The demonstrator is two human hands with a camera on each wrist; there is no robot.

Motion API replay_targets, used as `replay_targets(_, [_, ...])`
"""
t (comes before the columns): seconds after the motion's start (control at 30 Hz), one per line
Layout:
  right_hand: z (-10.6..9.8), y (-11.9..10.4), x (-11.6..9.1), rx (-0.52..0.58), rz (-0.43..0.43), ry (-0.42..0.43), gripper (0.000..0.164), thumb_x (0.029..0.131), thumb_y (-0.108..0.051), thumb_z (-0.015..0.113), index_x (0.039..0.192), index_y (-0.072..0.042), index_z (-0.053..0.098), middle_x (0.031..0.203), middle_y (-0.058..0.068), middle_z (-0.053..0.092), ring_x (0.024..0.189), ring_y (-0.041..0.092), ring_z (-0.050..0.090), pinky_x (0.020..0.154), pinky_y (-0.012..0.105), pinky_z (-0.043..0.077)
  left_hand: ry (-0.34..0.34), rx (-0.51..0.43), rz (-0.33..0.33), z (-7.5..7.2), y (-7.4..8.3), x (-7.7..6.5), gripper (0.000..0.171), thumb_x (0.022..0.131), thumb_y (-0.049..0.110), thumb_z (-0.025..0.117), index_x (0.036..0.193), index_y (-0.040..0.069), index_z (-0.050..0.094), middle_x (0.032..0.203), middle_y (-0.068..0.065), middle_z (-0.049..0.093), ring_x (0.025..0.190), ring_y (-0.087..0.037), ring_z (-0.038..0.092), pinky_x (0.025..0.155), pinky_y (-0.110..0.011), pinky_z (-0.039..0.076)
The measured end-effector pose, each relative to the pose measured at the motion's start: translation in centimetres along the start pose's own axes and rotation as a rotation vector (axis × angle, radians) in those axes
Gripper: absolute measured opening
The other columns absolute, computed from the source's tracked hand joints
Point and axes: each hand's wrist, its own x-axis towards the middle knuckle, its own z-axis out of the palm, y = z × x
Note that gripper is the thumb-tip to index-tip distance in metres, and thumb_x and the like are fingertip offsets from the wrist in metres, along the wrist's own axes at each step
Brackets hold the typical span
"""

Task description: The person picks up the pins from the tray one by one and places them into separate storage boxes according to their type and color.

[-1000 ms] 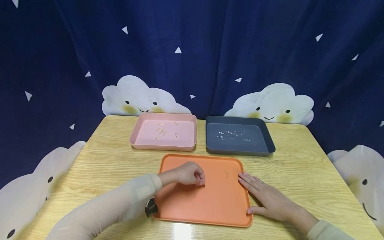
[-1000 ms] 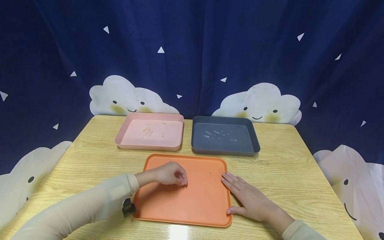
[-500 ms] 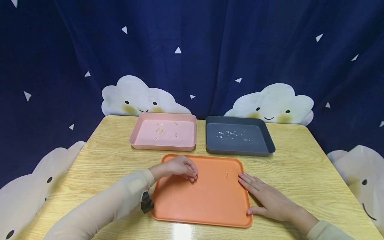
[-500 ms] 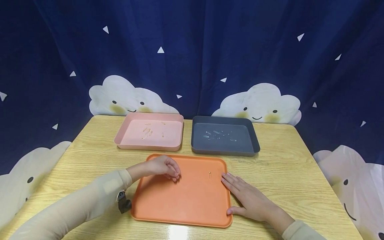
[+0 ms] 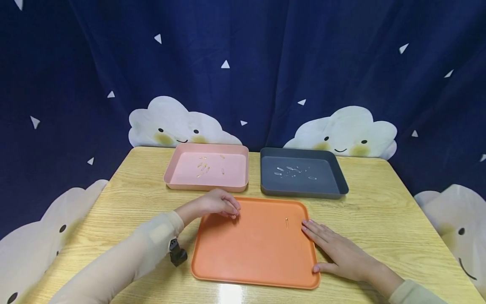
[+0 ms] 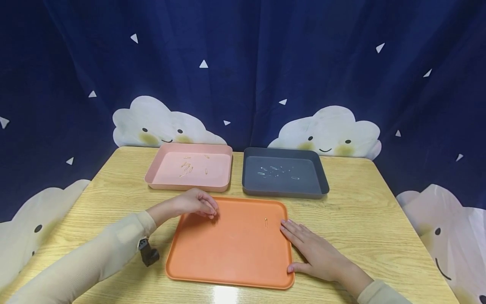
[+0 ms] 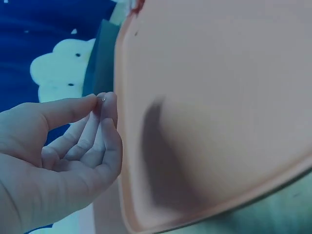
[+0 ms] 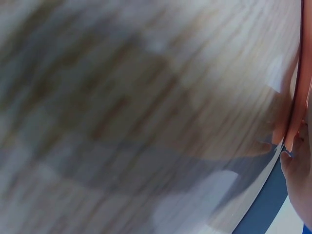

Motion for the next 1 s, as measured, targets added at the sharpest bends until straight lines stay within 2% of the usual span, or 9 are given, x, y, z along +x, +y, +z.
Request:
replay_targets(0.13, [0.0,0.1,0.0,-0.005,0.000,0.001,0.095,0.083,-0.060,0.066,0.155,-0.013,0.029,0.161,0.008,0.034,0.153,0.011,0.021,0.120,0.006,-0.001,0.040,0.040,-0.004,-1.0,0.8,-0.4,0.020,0.088,-0.002,0.063,0.105,-0.013,0.067,0.095,-0.021,0.076,0.072,-0.008,0.070,0.086,-0.038,0.061])
replay_targets(0.3, [-0.1,0.0,0.0,0.009,0.007,-0.014,0.094,0.083,-0.060,0.065,0.156,-0.013,0.028,0.161,0.007,0.033,0.153,0.008,0.018,0.120,0.005,-0.002,0.079,0.058,-0.037,-2.4,1.6,-0.2,0.026,0.089,-0.001,0.062,0.110,-0.016,0.065,0.084,-0.012,0.077,0.069,-0.006,0.069,0.085,-0.034,0.061])
replay_targets(0.47, [-0.2,-0.1,0.0,0.021,0.028,-0.032,0.092,0.084,-0.060,0.064,0.156,-0.015,0.028,0.162,0.005,0.031,0.153,0.006,0.017,0.119,0.004,-0.003,0.066,-0.010,-0.051,-3.8,2.3,0.3,0.029,0.090,-0.003,0.059,0.114,-0.019,0.061,0.076,-0.003,0.074,0.068,-0.005,0.067,0.081,-0.027,0.061])
replay_targets(0.57, [-0.2,-0.2,0.0,0.030,0.037,-0.042,0.091,0.085,-0.060,0.063,0.156,-0.016,0.027,0.163,0.004,0.031,0.154,0.005,0.015,0.118,0.003,-0.004,0.034,-0.024,-0.071,-4.7,2.8,0.7,0.029,0.091,-0.004,0.058,0.115,-0.019,0.060,0.073,0.002,0.071,0.067,-0.004,0.066,0.074,-0.020,0.059])
replay_targets(0.67, [-0.2,-0.3,0.0,0.033,0.030,-0.040,0.090,0.085,-0.060,0.062,0.156,-0.015,0.028,0.162,0.005,0.032,0.154,0.004,0.013,0.118,0.003,-0.004,0.010,-0.056,-0.099,-5.6,3.4,1.0,0.030,0.091,-0.004,0.057,0.117,-0.019,0.058,0.072,0.002,0.071,0.068,-0.006,0.067,0.072,-0.018,0.058])
replay_targets(0.9, [-0.3,-0.1,0.4,-0.016,-0.066,0.026,0.090,0.084,-0.056,0.066,0.153,-0.008,0.034,0.157,0.014,0.039,0.151,0.015,0.027,0.123,0.009,0.001,0.049,0.019,-0.137,-8.1,4.1,2.8,0.031,0.094,0.004,0.057,0.120,-0.011,0.060,0.072,0.009,0.069,0.071,-0.002,0.064,0.076,-0.018,0.055])
replay_targets(1.0, [-0.3,-0.1,0.4,-0.010,-0.074,0.033,0.089,0.084,-0.054,0.067,0.153,-0.008,0.034,0.157,0.014,0.039,0.151,0.017,0.029,0.123,0.010,0.001,0.033,-0.051,-0.167,-9.0,3.9,3.9,0.034,0.098,0.006,0.053,0.127,-0.011,0.054,0.075,0.010,0.068,0.073,0.000,0.064,0.082,-0.018,0.054])
